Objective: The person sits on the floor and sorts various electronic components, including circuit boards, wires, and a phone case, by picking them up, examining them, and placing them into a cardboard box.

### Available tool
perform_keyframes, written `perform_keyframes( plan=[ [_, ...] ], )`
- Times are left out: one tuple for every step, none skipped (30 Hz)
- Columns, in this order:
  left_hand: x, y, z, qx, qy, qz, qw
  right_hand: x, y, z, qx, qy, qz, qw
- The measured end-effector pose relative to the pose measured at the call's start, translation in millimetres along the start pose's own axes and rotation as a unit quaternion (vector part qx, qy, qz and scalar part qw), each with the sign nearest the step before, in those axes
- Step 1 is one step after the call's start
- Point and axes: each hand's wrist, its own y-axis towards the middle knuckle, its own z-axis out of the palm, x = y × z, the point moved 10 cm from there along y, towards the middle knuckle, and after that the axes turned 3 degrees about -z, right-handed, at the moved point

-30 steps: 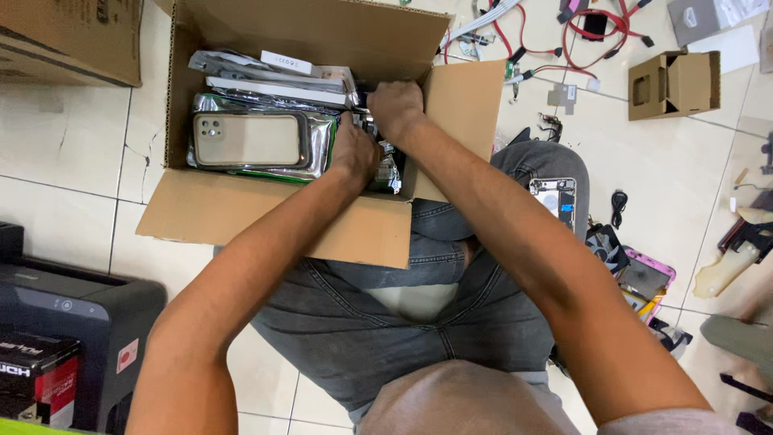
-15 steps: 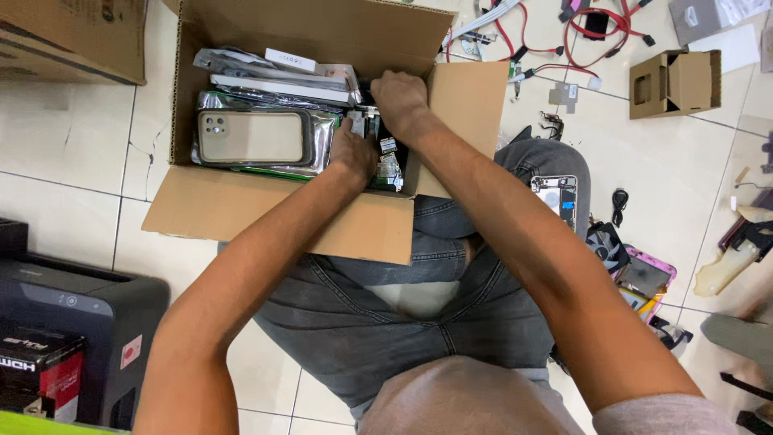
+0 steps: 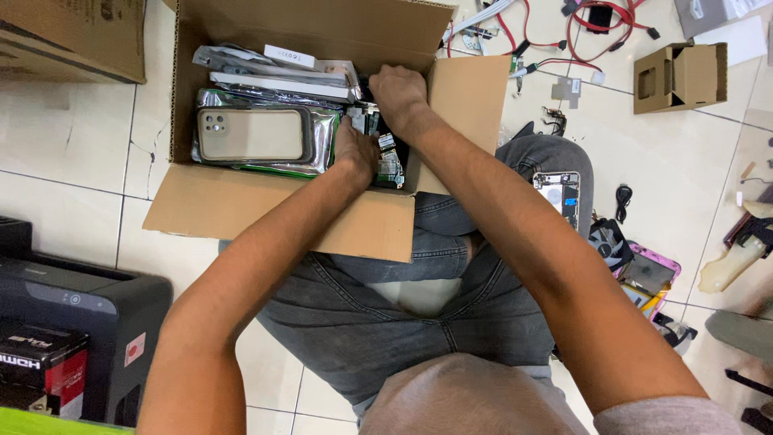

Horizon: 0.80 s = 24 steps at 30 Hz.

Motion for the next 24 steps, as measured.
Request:
perform_keyframes(
  plan=[
    [1, -12, -5, 0.0, 0.001, -0.001, 1.0, 0, -2, -2, -0.001, 0.001, 0.001, 1.0],
    [2, -24, -9, 0.007, 0.018, 0.001, 1.0, 0, -4, -2, 0.009, 0.002, 0.003, 1.0],
    [3, -36, -12, 0.015, 0.034, 0.003, 0.999, 1, -6, -1, 0.02, 0.004, 0.006, 1.0],
    [2, -36, -12, 0.015, 0.035, 0.002, 0.999, -1, -1, 7, 0.019, 0.005, 0.006, 1.0],
    [1, -35, -12, 0.017, 0.045, 0.003, 0.999, -2, 5, 14, 0.018, 0.001, 0.004, 1.0],
    [0, -35, -12, 0.02, 0.055, 0.003, 0.998, -3, 10, 21, 0.017, -0.004, 0.002, 1.0],
    [0, -34, -11, 0.019, 0.056, 0.003, 0.998, -2, 4, 13, 0.017, -0.003, 0.003, 1.0],
    [0, -34, -10, 0.027, 0.057, 0.004, 0.998, -1, -2, 9, 0.036, 0.009, 0.004, 0.999],
    [0, -33, -9, 0.034, 0.057, 0.005, 0.998, -1, -8, 5, 0.056, 0.022, 0.005, 0.998],
    [0, -31, -10, 0.034, 0.059, 0.005, 0.998, -2, -3, 13, 0.056, 0.023, 0.006, 0.998],
    [2, -29, -12, 0.024, 0.073, -0.003, 0.997, -2, 2, 16, 0.026, 0.018, 0.006, 0.999],
    [4, -28, -14, 0.014, 0.087, -0.012, 0.996, -2, 6, 19, -0.004, 0.014, 0.007, 1.0],
    [4, -34, -18, 0.015, 0.087, -0.012, 0.996, 0, -2, 7, -0.004, 0.015, 0.007, 1.0],
    [4, -41, -18, 0.033, 0.099, -0.006, 0.995, 3, -11, 0, 0.023, 0.015, 0.006, 1.0],
    [4, -48, -19, 0.051, 0.11, -0.001, 0.993, 5, -20, -7, 0.051, 0.015, 0.005, 0.999],
    [2, -43, -15, 0.052, 0.111, 0.0, 0.993, 5, -18, -4, 0.051, 0.016, 0.005, 0.999],
    [2, -36, -13, 0.046, 0.106, -0.016, 0.993, 4, -16, -3, 0.046, 0.015, 0.003, 0.999],
    [2, -30, -12, 0.04, 0.102, -0.032, 0.993, 3, -14, -1, 0.041, 0.014, 0.002, 0.999],
    [2, -30, -12, 0.039, 0.103, -0.032, 0.993, 2, -10, 3, 0.041, 0.014, 0.003, 0.999],
    [2, -30, -12, 0.037, 0.095, -0.033, 0.994, 2, -6, 5, 0.037, 0.011, 0.004, 0.999],
    [3, -31, -11, 0.035, 0.086, -0.035, 0.995, 2, -2, 8, 0.032, 0.009, 0.004, 0.999],
    [3, -25, -9, 0.035, 0.086, -0.035, 0.995, 0, 2, 13, 0.032, 0.009, 0.004, 0.999],
    [2, -19, -5, 0.035, 0.071, -0.023, 0.997, -1, 7, 16, 0.029, 0.013, 0.009, 0.999],
    [0, -15, -1, 0.036, 0.055, -0.011, 0.998, -2, 12, 19, 0.026, 0.017, 0.014, 0.999]
  ],
)
